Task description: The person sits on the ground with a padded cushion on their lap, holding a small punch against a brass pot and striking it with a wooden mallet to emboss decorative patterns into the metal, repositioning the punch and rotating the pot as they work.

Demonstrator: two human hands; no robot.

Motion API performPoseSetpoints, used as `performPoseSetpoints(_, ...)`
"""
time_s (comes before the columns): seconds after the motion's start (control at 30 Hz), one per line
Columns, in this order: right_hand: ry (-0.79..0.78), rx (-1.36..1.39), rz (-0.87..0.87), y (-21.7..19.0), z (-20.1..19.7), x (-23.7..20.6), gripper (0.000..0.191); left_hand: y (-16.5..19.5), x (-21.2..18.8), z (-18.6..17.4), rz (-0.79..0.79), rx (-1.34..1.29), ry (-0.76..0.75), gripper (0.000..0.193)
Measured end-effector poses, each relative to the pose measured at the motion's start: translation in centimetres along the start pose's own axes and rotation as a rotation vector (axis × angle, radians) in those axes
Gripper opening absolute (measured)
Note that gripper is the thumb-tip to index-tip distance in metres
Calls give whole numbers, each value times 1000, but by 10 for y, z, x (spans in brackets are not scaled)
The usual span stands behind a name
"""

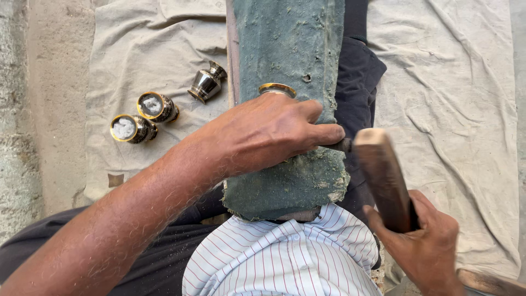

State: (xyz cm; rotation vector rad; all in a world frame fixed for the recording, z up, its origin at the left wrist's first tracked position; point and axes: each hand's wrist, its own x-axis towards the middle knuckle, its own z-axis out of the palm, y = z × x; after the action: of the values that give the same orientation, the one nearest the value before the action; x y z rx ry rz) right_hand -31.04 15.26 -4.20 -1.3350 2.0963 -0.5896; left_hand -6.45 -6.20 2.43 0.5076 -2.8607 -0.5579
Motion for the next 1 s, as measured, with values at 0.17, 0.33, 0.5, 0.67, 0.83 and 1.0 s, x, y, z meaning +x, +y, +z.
performPoseSetpoints(0.17,6,816,93,12,4,-1,36,0,-11,-1,-68,-128,112,30)
performPoseSetpoints(0.33,43,592,-152,10,-19,7,46,-1,-17,-1,-121,-90,153,29)
performPoseSetpoints(0.5,-142,254,-150,-7,-34,14,48,2,-21,3,-103,-83,179,31)
performPoseSetpoints(0.67,111,47,-160,-30,-41,16,35,1,-23,5,-95,-57,183,34)
performPoseSetpoints(0.83,112,-244,-185,-36,-45,17,39,-1,-23,6,-72,-24,145,32)
performPoseSetpoints(1.0,78,-199,-189,-25,-41,15,31,-2,-23,7,-75,-13,138,33)
